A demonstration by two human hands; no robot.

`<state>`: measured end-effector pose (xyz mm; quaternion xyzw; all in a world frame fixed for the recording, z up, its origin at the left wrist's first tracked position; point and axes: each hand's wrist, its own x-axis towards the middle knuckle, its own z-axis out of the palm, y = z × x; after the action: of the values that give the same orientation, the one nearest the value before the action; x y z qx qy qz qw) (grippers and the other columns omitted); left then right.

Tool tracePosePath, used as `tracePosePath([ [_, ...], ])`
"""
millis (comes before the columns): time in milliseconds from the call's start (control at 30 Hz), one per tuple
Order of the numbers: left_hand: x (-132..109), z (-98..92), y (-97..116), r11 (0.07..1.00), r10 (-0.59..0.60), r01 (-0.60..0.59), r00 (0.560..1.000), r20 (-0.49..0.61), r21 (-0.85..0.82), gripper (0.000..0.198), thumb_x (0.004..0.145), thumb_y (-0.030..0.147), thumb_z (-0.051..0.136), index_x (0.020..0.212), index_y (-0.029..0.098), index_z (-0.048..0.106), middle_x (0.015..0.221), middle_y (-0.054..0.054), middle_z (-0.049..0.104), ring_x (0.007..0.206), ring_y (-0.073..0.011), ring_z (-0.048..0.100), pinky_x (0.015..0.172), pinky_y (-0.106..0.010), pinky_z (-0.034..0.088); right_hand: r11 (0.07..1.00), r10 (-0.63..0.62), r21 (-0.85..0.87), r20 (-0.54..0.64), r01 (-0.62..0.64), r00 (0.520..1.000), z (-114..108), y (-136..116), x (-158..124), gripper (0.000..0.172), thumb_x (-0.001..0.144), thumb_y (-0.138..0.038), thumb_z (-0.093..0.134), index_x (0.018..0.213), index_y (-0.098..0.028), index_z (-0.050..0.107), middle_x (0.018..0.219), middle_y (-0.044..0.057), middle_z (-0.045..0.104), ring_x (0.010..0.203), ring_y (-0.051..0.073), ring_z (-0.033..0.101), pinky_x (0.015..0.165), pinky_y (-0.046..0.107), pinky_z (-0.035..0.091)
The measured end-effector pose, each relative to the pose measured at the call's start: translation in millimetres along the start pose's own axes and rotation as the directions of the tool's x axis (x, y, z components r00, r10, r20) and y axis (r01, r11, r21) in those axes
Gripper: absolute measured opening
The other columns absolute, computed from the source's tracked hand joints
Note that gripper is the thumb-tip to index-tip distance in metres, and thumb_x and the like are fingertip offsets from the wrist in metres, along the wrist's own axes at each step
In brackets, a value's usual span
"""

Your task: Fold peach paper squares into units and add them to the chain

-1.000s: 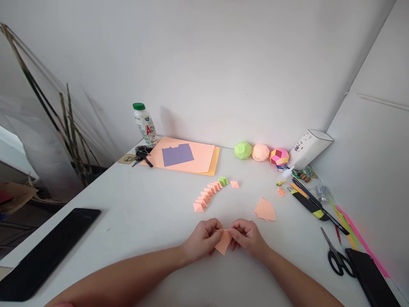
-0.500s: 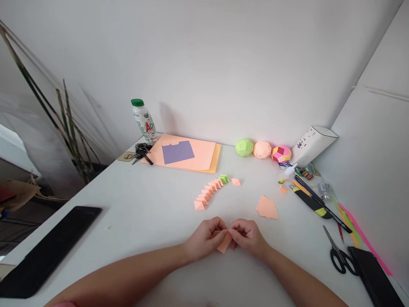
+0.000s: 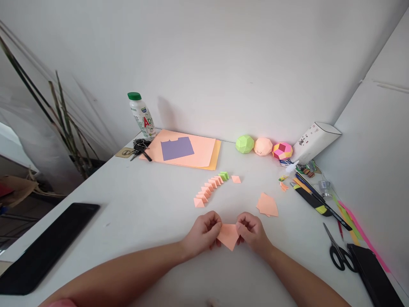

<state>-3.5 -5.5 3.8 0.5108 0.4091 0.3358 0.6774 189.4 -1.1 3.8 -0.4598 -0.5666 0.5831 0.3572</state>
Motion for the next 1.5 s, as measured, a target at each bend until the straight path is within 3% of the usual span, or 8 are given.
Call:
tracePosePath([
  [167, 1.0, 0.7, 2.1, 0.999, 0.001, 0.000, 1.000, 0.024, -0.035, 0.021, 0.083, 0.040, 0.052, 0.086, 0.020, 0.046, 0.066, 0.002, 0.057, 0.049, -0.0103, 0.052, 0.040, -0.020, 0.038, 1.000, -0.018, -0.022, 0.024, 0.019, 1.000, 1.3, -0.9, 0.1, 0.023, 0.081, -0.036, 0.054, 0.068, -0.019, 0.047, 0.052, -0.004, 0.051, 0.046, 0.012, 0.053, 0.046, 0.024, 0.043],
  [267, 2.3, 2.1, 0.0, 1.000, -0.023, 0.022, 0.998, 0.062, 0.013, 0.024, 0.082, 0.041, 0.054, 0.080, 0.018, 0.049, 0.061, 0.002, 0.055, 0.048, -0.0098, 0.050, 0.041, -0.019, 0.037, 0.990, -0.070, -0.120, 0.070, 0.078, 0.995, 4.4, -0.6, -0.8, 0.021, 0.080, -0.036, 0.055, 0.069, -0.019, 0.050, 0.054, -0.003, 0.052, 0.048, 0.012, 0.051, 0.046, 0.023, 0.041],
  [600, 3.1, 3.2, -6.3, 0.979, 0.022, -0.028, 0.999, 0.034, 0.201, 0.013, 0.079, 0.028, 0.054, 0.073, 0.016, 0.053, 0.057, 0.004, 0.048, 0.051, -0.0079, 0.041, 0.046, -0.018, 0.031, 0.939, -0.165, -0.292, 0.073, 0.179, 0.984, 8.2, 1.5, 1.3, 0.009, 0.072, -0.016, 0.053, 0.063, -0.018, 0.052, 0.056, -0.003, 0.047, 0.048, 0.009, 0.040, 0.044, 0.021, 0.032],
  [733, 3.0, 2.3, -4.4, 0.983, 0.018, -0.020, 1.000, 0.014, 0.183, 0.010, 0.076, 0.022, 0.055, 0.071, 0.016, 0.050, 0.054, 0.006, 0.043, 0.048, -0.0067, 0.036, 0.044, -0.018, 0.028, 0.970, -0.110, -0.213, 0.042, 0.116, 0.993, 7.8, 0.3, -0.2, 0.009, 0.069, -0.015, 0.053, 0.062, -0.018, 0.049, 0.052, -0.004, 0.047, 0.045, 0.010, 0.045, 0.043, 0.021, 0.034],
  [933, 3.8, 0.9, -2.4, 0.999, -0.044, 0.044, 0.999, 0.013, 0.001, 0.015, 0.079, 0.029, 0.053, 0.072, 0.019, 0.044, 0.051, 0.007, 0.044, 0.040, -0.0072, 0.040, 0.038, -0.018, 0.033, 1.000, 0.006, 0.015, 0.025, -0.006, 1.000, 2.4, -2.8, -0.1, 0.012, 0.074, -0.021, 0.055, 0.066, -0.019, 0.047, 0.052, -0.003, 0.055, 0.043, 0.011, 0.052, 0.043, 0.023, 0.040],
  [1100, 6.0, 0.6, -0.4, 0.997, -0.033, 0.033, 0.999, 0.003, -0.073, 0.020, 0.082, 0.035, 0.053, 0.074, 0.019, 0.044, 0.050, 0.006, 0.051, 0.040, -0.0089, 0.048, 0.036, -0.018, 0.034, 0.985, -0.008, 0.174, -0.001, 0.008, 1.000, 0.0, -1.4, 2.7, 0.019, 0.083, -0.035, 0.053, 0.075, -0.019, 0.045, 0.062, -0.002, 0.059, 0.046, 0.010, 0.053, 0.045, 0.023, 0.041],
  [1267, 7.8, 0.3, -3.3, 0.998, -0.033, 0.035, 0.999, 0.036, -0.059, 0.022, 0.083, 0.037, 0.053, 0.075, 0.019, 0.045, 0.054, 0.004, 0.056, 0.041, -0.0086, 0.048, 0.037, -0.018, 0.036, 0.998, -0.011, 0.059, 0.117, 0.004, 0.993, 1.8, 0.2, 2.6, 0.021, 0.080, -0.036, 0.062, 0.081, -0.018, 0.052, 0.063, -0.002, 0.058, 0.054, 0.012, 0.055, 0.051, 0.024, 0.044],
  [1500, 7.2, 0.3, -0.9, 0.994, 0.011, -0.009, 1.000, 0.014, -0.111, 0.024, 0.085, 0.041, 0.050, 0.075, 0.020, 0.040, 0.050, 0.004, 0.057, 0.040, -0.0102, 0.050, 0.037, -0.019, 0.035, 0.995, 0.013, 0.098, 0.055, -0.019, 0.998, 0.2, -1.1, 2.4, 0.024, 0.082, -0.036, 0.061, 0.071, -0.018, 0.049, 0.053, -0.004, 0.054, 0.047, 0.010, 0.051, 0.047, 0.023, 0.041],
])
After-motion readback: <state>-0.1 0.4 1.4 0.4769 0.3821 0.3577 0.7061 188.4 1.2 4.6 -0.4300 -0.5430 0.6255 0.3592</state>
